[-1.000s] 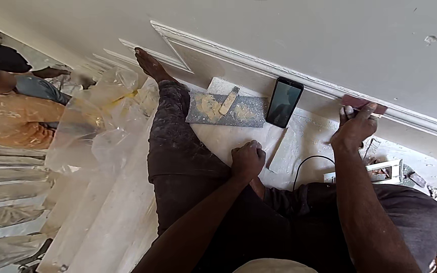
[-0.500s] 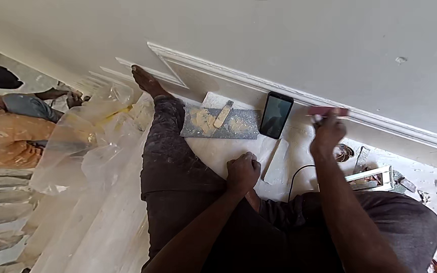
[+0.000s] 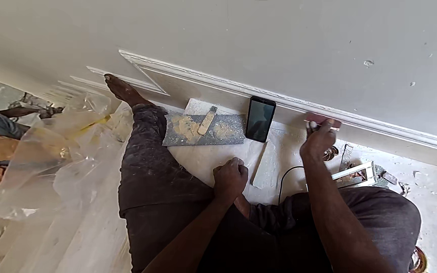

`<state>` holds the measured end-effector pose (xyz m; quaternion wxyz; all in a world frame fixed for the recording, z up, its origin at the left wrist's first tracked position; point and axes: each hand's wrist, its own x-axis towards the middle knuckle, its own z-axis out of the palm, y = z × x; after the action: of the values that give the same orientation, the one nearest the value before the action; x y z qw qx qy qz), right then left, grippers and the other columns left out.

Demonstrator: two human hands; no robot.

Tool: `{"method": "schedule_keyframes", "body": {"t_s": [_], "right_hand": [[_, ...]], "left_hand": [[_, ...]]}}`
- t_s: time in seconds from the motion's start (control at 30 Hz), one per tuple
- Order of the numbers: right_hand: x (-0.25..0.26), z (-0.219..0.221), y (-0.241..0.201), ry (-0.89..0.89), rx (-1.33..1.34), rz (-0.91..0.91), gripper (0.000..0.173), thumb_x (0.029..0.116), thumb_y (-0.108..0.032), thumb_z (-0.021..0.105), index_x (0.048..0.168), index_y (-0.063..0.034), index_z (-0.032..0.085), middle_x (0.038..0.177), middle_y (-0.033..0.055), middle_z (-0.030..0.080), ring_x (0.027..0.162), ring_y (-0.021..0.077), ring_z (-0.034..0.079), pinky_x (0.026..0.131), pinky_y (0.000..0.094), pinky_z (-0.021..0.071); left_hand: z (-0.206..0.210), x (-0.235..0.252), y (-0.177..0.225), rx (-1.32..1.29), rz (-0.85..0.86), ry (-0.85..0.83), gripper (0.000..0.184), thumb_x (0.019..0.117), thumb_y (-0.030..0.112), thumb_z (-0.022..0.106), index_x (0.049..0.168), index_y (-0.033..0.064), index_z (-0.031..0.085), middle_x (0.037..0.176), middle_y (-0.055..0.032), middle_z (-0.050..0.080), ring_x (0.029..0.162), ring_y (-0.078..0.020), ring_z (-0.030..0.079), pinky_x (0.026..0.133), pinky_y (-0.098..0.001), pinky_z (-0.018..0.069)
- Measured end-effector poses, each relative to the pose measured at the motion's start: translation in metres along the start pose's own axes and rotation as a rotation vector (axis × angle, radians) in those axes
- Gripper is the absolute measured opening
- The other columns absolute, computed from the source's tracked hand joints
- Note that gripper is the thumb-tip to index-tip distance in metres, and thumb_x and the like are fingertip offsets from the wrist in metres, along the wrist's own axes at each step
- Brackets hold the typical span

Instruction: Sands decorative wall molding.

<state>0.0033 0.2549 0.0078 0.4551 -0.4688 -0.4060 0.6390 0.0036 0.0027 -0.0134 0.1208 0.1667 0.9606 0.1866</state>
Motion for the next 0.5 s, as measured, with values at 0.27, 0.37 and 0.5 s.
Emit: {"method": "schedule_keyframes", "body": {"t_s": [0.27,0.37,0.5], "right_hand": [[0.027,-0.031,-0.019,0.075,-0.013,-0.084,0.038,0.1133,-0.033,0.037,0.113,0.0004,0.055,0.083,0.0076,0.062,0.073,0.0169,0.068,0.072,0.0376,0.0619],[0.057,-0.047,-0.028,0.237,-0.030,-0.102,0.037,0.1133,-0.037,0.037,0.109,-0.0029,0.052,0.077,0.0054,0.058,0.064,0.0142,0.064,0.065,0.0336,0.0597],[0.022,-0.016,-0.013,-0.008,-0.138,-0.144,0.047,0.1135,-0.035,0.032,0.100,0.0023,0.059,0.073,0.0050,0.063,0.065,0.0147,0.066,0.067,0.0374,0.0608]], "left_hand": [[-0.004,-0.002,-0.007,-0.060,0.006,-0.009,0.015,0.0997,0.017,0.062,0.105,0.0073,0.072,0.090,-0.0113,0.072,0.084,-0.0304,0.069,0.088,-0.0615,0.0488],[-0.003,0.002,-0.003,-0.042,0.005,-0.041,0.014,0.1003,0.019,0.061,0.103,0.0082,0.071,0.089,-0.0102,0.071,0.084,-0.0292,0.068,0.089,-0.0600,0.0488],[-0.002,0.003,0.001,-0.019,0.000,-0.061,0.015,0.1007,0.019,0.061,0.104,0.0086,0.071,0.090,-0.0101,0.072,0.086,-0.0294,0.069,0.091,-0.0600,0.0481]]}}
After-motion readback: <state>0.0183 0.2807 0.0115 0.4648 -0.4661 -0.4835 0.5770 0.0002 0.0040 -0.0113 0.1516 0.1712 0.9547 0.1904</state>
